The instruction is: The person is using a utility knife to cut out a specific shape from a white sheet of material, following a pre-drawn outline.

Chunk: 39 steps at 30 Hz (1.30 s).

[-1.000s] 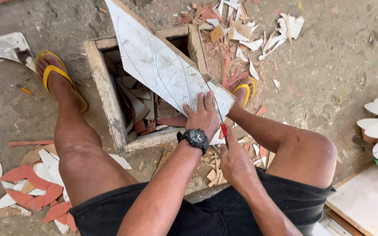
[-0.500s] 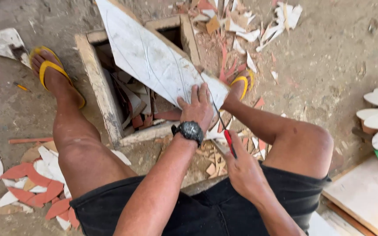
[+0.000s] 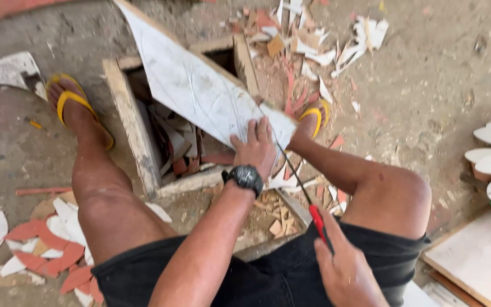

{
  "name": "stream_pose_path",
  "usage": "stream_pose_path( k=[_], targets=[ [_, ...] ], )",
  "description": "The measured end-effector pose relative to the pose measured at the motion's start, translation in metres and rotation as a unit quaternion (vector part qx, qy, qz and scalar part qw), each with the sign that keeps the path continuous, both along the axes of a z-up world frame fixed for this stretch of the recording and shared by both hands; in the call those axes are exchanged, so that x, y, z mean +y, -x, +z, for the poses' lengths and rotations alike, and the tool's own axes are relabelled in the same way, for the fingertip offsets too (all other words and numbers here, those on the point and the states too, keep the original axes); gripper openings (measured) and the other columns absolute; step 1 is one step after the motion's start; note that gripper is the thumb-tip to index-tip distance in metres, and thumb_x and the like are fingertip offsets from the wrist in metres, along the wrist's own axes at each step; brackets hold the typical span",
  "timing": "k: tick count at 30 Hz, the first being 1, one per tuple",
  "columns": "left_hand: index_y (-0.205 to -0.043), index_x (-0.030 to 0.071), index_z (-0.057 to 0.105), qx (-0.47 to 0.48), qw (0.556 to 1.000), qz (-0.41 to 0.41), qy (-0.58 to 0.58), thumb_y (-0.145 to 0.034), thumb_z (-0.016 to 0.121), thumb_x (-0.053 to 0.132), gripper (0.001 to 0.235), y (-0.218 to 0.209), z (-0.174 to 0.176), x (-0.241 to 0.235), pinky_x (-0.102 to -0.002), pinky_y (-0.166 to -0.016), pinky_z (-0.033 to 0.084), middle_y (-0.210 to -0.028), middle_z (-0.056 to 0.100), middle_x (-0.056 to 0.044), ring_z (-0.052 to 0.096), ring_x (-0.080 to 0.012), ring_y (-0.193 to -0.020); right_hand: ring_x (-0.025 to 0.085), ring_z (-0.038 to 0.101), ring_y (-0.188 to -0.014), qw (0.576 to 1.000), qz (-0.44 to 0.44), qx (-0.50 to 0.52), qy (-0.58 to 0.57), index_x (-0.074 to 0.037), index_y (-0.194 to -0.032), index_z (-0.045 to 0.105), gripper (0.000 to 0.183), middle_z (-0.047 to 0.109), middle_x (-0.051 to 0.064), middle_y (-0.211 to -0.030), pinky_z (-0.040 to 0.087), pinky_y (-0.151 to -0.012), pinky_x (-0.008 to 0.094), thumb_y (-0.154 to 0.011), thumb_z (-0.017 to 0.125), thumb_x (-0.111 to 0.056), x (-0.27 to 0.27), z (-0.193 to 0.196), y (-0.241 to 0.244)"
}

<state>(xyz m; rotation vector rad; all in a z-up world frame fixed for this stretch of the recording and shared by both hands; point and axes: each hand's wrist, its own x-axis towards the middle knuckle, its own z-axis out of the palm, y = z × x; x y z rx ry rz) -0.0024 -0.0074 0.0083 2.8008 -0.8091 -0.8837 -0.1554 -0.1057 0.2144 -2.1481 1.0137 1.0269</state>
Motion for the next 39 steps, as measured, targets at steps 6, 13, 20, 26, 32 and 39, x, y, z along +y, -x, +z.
stream_pose_path(
  k=[6, 13, 20, 26, 32, 39],
  targets=[
    [-0.154, 0.002, 0.035, -0.105, 0.994, 0.032, 0.002, -0.095, 0.041, 0.003, 0.059, 0.015, -0.037, -0.006, -0.076, -0.096, 0.044, -0.167, 0.024, -0.013, 0.026, -0.0384, -0.15, 0.042, 0.068, -0.108, 0.991, 0.066, -0.102, -0.054, -0.022, -0.165, 0.024, 0.067, 0.064, 0.02, -0.137, 0.046, -0.094, 0.045, -0.099, 0.04, -0.024, 0.006, -0.081, -0.051],
    [-0.159, 0.003, 0.021, 0.02, 1.0, -0.009, -0.006, -0.098, 0.044, -0.006, 0.066, 0.005, -0.001, 0.001, -0.077, -0.1, 0.041, -0.17, 0.004, -0.016, 0.014, -0.0424, -0.152, 0.031, 0.067, -0.075, 0.997, 0.05, -0.011, -0.054, -0.024, -0.167, 0.018, 0.065, 0.071, 0.022, -0.113, 0.054, -0.079, 0.048, -0.105, 0.035, -0.026, 0.02, -0.027, -0.069],
    [-0.154, 0.0, 0.033, -0.051, 0.999, 0.015, 0.011, -0.098, 0.042, 0.005, 0.058, 0.01, -0.025, -0.011, -0.078, -0.094, 0.045, -0.168, 0.017, -0.015, 0.023, -0.0428, -0.15, 0.03, 0.063, -0.068, 0.998, 0.041, -0.015, -0.037, -0.024, -0.166, 0.019, 0.065, 0.065, 0.025, -0.13, 0.05, -0.066, 0.047, -0.104, 0.036, -0.027, 0.037, -0.039, -0.086],
    [-0.153, 0.004, 0.036, -0.129, 0.991, 0.012, 0.035, -0.098, 0.042, 0.009, 0.056, 0.022, -0.027, 0.004, -0.073, -0.092, 0.049, -0.165, 0.027, -0.016, 0.031, -0.0396, -0.148, 0.041, 0.073, -0.093, 0.983, 0.099, -0.143, -0.063, -0.014, -0.162, 0.027, 0.064, 0.061, 0.022, -0.141, 0.052, -0.08, 0.048, -0.1, 0.039, -0.023, 0.019, -0.068, -0.061],
    [-0.159, 0.009, 0.023, -0.074, 0.994, -0.054, 0.051, -0.091, 0.052, -0.005, 0.075, 0.016, -0.024, 0.024, -0.074, -0.109, 0.029, -0.168, 0.015, -0.018, 0.02, -0.0405, -0.151, 0.033, 0.066, -0.07, 0.986, 0.127, -0.099, -0.041, -0.019, -0.166, 0.021, 0.065, 0.074, 0.02, -0.095, 0.048, -0.067, 0.045, -0.103, 0.039, -0.023, 0.009, -0.076, -0.06],
    [-0.159, 0.008, 0.021, -0.094, 0.99, -0.098, 0.035, -0.075, 0.079, 0.064, 0.117, 0.019, -0.035, 0.024, -0.074, -0.109, 0.03, -0.167, 0.013, -0.021, 0.021, -0.0436, -0.15, 0.035, 0.067, -0.074, 0.973, 0.161, -0.158, -0.053, -0.017, -0.163, 0.025, 0.061, 0.073, 0.02, -0.094, 0.051, -0.07, 0.045, -0.104, 0.038, -0.023, -0.008, -0.093, -0.043]
  ],
)
